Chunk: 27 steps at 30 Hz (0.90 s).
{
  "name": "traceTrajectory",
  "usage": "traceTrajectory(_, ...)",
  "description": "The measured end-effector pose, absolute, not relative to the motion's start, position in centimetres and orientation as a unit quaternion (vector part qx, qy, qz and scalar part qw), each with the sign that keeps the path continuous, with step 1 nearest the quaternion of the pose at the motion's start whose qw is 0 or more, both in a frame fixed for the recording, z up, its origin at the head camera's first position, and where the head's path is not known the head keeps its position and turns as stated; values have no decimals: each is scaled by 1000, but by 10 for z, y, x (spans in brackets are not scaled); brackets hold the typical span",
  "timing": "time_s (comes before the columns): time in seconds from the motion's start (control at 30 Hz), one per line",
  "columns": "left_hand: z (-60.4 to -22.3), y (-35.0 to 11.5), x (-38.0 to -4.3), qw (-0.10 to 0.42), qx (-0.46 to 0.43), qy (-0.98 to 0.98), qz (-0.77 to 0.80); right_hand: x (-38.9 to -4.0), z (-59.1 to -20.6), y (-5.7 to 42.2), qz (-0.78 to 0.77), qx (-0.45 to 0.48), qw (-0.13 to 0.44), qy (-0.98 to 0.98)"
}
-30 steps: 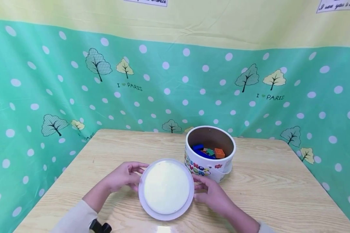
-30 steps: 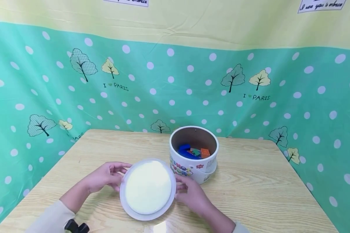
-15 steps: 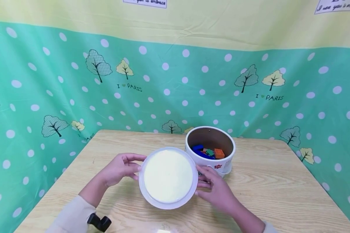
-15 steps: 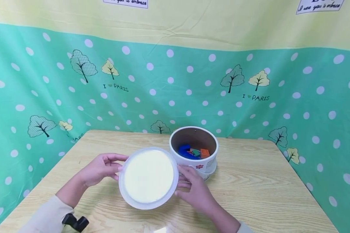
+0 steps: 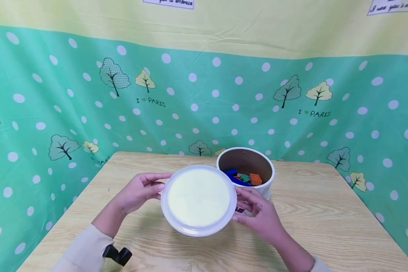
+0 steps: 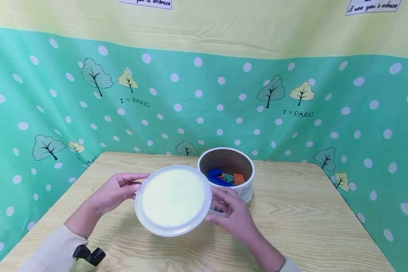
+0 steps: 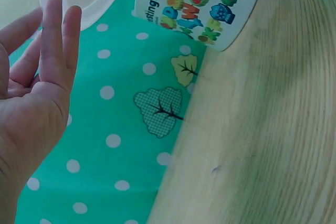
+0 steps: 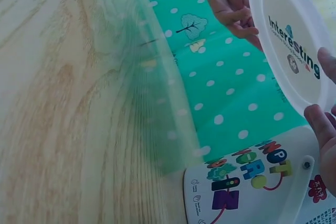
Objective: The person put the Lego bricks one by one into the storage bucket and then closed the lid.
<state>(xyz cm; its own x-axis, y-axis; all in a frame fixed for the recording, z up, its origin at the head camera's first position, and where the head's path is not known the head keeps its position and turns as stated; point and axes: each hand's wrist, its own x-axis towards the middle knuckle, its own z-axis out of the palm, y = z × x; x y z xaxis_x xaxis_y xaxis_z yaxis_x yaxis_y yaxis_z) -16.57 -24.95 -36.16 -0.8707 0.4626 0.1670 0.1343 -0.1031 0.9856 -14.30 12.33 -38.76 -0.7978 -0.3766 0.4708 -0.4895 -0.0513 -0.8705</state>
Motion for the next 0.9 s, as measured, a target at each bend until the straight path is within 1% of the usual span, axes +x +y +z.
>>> traceTrajectory(0.3, -359, -245, -168, 136, 300, 596, 732, -143, -382, 125, 682, 310, 86, -657)
traceTrajectory(0.37, -358, -243, -169, 124, 311, 593, 733, -144, -381, 125, 687, 304, 92, -654)
traceTrajectory(0.47, -355, -240, -169, 92, 321, 602, 725, -145, -379, 125, 691, 303, 97, -649)
traceTrajectory(0.63, -352, -236, -168, 39, 296, 627, 719, -146, -376, 124, 700, 296, 116, -640)
traceTrajectory(0.77, -352, -230, -169, 30, 282, 618, 733, -145, -374, 122, 691, 259, 144, -659)
traceTrajectory(0.9, -351, -225, -170, 31, 284, 608, 741, -143, -372, 121, 688, 212, 140, -680)
